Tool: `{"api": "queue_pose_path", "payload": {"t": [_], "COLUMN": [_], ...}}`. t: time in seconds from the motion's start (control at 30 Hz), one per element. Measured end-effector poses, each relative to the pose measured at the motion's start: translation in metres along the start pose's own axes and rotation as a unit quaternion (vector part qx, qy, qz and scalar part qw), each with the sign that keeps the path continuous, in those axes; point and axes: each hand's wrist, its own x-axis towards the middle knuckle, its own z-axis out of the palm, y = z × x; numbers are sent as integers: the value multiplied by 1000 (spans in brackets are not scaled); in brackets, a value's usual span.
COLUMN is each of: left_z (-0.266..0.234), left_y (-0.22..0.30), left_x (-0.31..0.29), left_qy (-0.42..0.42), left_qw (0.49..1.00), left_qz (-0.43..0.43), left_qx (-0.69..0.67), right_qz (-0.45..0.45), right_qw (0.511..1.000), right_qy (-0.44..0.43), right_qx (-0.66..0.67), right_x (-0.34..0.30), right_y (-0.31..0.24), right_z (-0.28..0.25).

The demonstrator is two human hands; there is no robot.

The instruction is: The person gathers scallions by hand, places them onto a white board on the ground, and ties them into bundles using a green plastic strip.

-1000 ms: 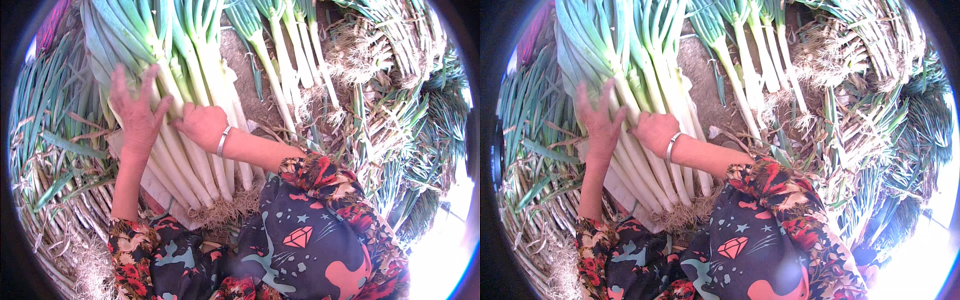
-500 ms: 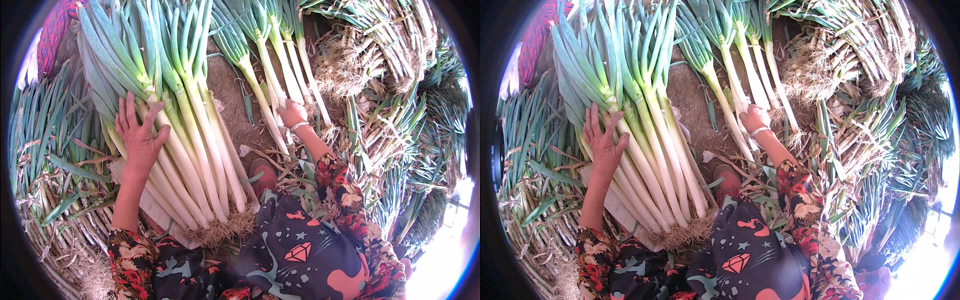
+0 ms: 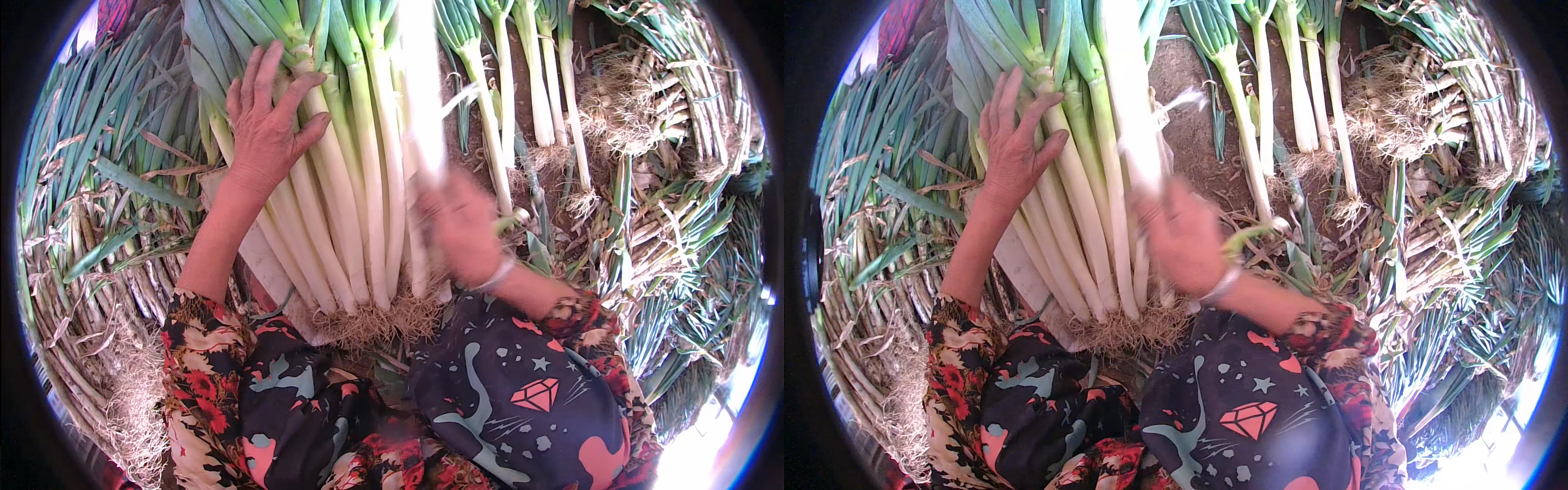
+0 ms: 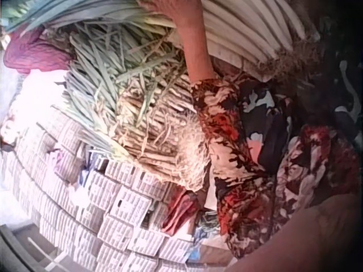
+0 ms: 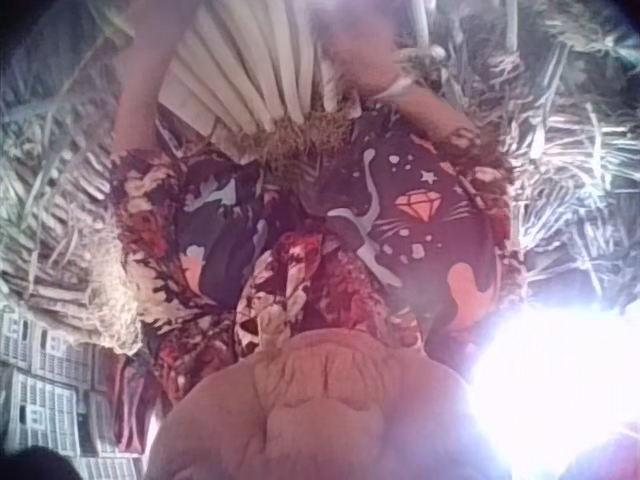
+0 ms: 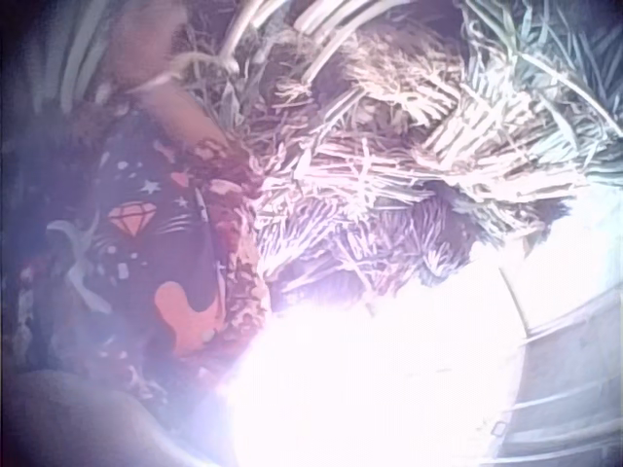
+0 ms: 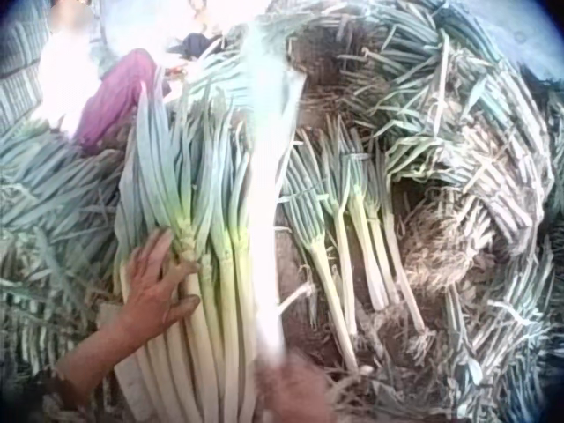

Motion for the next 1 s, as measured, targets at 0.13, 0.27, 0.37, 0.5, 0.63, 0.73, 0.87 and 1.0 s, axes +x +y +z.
{"api": "queue_pose_path", "payload": {"t": [0.13, 0.27, 0.37, 0.5, 0.63, 0.73, 0.87, 1.0], "left_z": [1, -5, -4, 21, 25, 19, 18, 22], "left_y": [-2, 3, 28, 31, 28, 31, 34, 37], "left_x": [4, 6, 18, 4, 2, 4, 5, 8], "left_qy": [0, -7, 15, -80, -65, -65, -86, -81], "left_qw": [1000, 1000, 996, 990, 991, 990, 990, 990], "left_qz": [18, 23, 75, 116, 112, 122, 112, 118], "left_qx": [-14, -17, -44, -27, -30, -10, -28, -16], "right_qz": [84, 33, -8, -73, -72, -36, -27, -137], "right_qw": [959, 903, 878, 857, 811, 744, 680, 612], "right_qy": [-218, -290, -298, -371, -542, -664, -719, -769], "right_qx": [-162, -316, -374, -350, -209, -66, 141, 127], "right_x": [-34, -40, -36, -31, -51, -59, -61, -75], "right_y": [34, 37, 38, 29, 39, 24, -20, -30], "right_z": [38, 34, 37, 19, -10, -17, -6, -2]}}
